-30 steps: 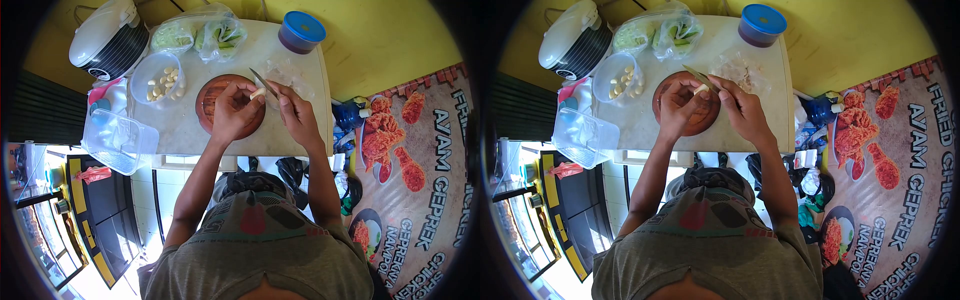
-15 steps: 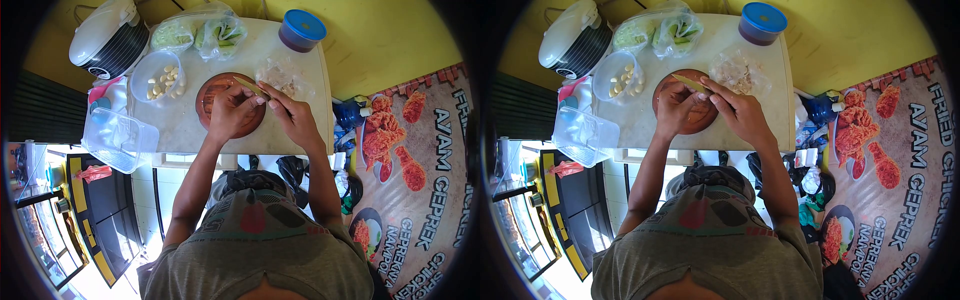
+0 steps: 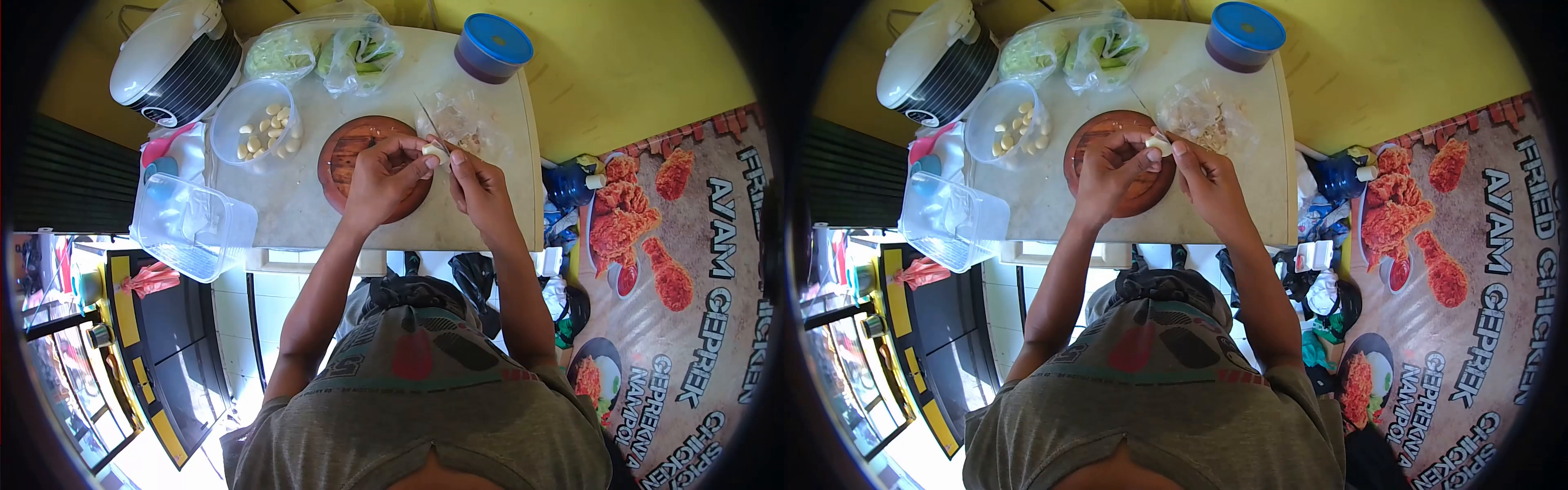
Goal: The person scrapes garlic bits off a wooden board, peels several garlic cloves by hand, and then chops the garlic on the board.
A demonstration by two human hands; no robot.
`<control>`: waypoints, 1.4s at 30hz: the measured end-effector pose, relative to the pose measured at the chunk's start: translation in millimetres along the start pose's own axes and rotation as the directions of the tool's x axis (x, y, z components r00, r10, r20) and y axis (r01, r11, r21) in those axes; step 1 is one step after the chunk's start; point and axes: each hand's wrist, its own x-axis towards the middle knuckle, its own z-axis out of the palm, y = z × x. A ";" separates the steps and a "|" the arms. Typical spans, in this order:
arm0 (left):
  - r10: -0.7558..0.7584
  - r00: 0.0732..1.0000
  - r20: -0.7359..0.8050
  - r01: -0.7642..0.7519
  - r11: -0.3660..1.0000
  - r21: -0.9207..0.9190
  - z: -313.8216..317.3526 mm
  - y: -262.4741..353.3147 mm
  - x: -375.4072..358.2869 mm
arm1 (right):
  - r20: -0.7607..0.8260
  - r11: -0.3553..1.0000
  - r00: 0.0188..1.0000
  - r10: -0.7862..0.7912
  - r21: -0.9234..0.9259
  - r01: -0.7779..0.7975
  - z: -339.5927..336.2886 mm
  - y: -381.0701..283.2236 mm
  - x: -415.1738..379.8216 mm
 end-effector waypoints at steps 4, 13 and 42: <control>-0.063 0.995 -0.075 0.058 0.996 -0.061 0.0 -4.6 0.5 | 0.033 0.985 0.994 0.105 0.137 -0.108 -0.5 -4.0 -2.4; -0.133 0.983 -0.128 0.106 0.974 -0.201 7.0 -4.1 -0.5 | 0.084 0.835 0.946 0.313 0.450 -0.316 4.1 -2.0 -3.1; -0.238 0.962 -0.134 0.146 0.862 -0.486 -5.3 -12.8 3.0 | -0.389 0.944 0.892 0.230 0.311 -0.108 -31.6 18.1 15.3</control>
